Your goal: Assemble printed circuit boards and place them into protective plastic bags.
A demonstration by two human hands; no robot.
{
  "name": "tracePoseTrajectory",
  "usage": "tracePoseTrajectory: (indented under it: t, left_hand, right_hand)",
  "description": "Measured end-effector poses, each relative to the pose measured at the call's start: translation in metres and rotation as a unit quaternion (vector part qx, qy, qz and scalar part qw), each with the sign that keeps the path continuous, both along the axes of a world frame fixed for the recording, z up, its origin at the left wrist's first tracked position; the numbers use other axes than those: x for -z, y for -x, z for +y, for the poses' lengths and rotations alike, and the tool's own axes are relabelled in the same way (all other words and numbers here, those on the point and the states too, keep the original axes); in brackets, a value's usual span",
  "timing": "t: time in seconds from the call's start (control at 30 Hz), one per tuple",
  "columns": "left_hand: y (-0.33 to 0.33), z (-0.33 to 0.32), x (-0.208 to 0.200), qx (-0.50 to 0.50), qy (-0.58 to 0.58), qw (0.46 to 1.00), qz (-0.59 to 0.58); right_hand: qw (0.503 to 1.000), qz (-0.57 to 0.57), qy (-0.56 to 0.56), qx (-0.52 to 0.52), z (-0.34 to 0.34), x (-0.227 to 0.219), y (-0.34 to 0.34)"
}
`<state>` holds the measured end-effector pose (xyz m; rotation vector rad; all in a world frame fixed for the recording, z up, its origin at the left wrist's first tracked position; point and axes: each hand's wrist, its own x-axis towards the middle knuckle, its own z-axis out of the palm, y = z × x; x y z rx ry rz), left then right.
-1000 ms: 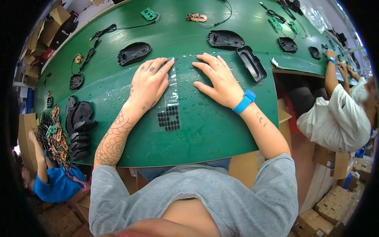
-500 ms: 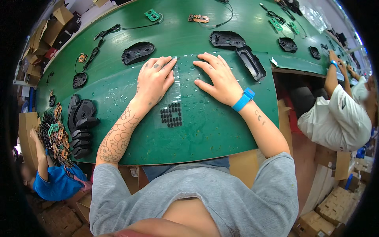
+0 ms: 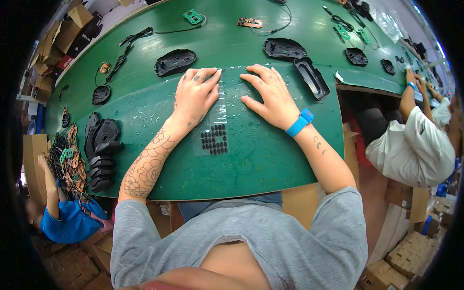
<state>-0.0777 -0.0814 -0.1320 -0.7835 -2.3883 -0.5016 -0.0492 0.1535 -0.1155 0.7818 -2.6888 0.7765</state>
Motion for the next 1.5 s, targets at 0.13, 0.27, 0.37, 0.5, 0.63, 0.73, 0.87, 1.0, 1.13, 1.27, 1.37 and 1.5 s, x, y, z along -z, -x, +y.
tracePoseTrajectory:
  t: [0.13,0.27,0.37,0.5,0.63,0.73,0.87,1.0,1.13,1.27,1.37,1.5]
  left_hand:
    - [0.001,-0.001,0.002,0.001,-0.008,1.000,-0.002]
    - [0.002,-0.001,0.003,0.002,-0.011,1.000,-0.010]
    - [0.002,-0.002,0.003,0.002,-0.012,1.000,-0.017]
    - [0.002,-0.003,0.004,0.001,-0.018,1.000,-0.018]
    - [0.002,-0.006,0.000,0.014,-0.024,0.999,-0.044]
    - [0.005,-0.012,-0.001,0.025,-0.034,0.997,-0.071]
    - [0.010,-0.020,0.000,0.045,-0.053,0.989,-0.130]
    - [0.013,-0.019,0.001,0.027,-0.053,0.989,-0.136]
    - [0.014,-0.020,0.001,0.019,-0.038,0.990,-0.135]
    - [0.015,-0.021,0.003,0.027,-0.043,0.988,-0.147]
    - [0.015,-0.021,0.004,0.037,-0.054,0.985,-0.160]
    - [0.014,-0.020,0.003,0.044,-0.067,0.981,-0.174]
  right_hand:
    - [1.000,0.017,-0.003,0.009,-0.006,0.000,-0.001]
    - [0.998,0.016,0.041,-0.046,-0.020,0.000,-0.007]
    - [0.991,0.009,0.086,-0.105,-0.029,0.000,-0.014]
    - [0.990,-0.012,0.064,-0.123,-0.037,-0.001,-0.024]
    - [0.991,0.029,0.012,-0.131,-0.035,-0.001,-0.024]
    - [0.990,0.037,-0.010,-0.134,-0.036,0.000,-0.024]
    - [0.990,0.021,-0.025,-0.140,-0.040,0.000,-0.026]
    - [0.992,-0.005,-0.042,-0.122,-0.044,-0.004,-0.030]
    - [0.992,-0.005,-0.049,-0.116,-0.045,-0.004,-0.028]
    - [0.992,-0.002,-0.065,-0.108,-0.046,-0.008,-0.028]
    - [0.991,0.001,-0.080,-0.103,-0.047,-0.010,-0.027]
    - [0.992,-0.003,-0.084,-0.098,-0.047,-0.008,-0.026]
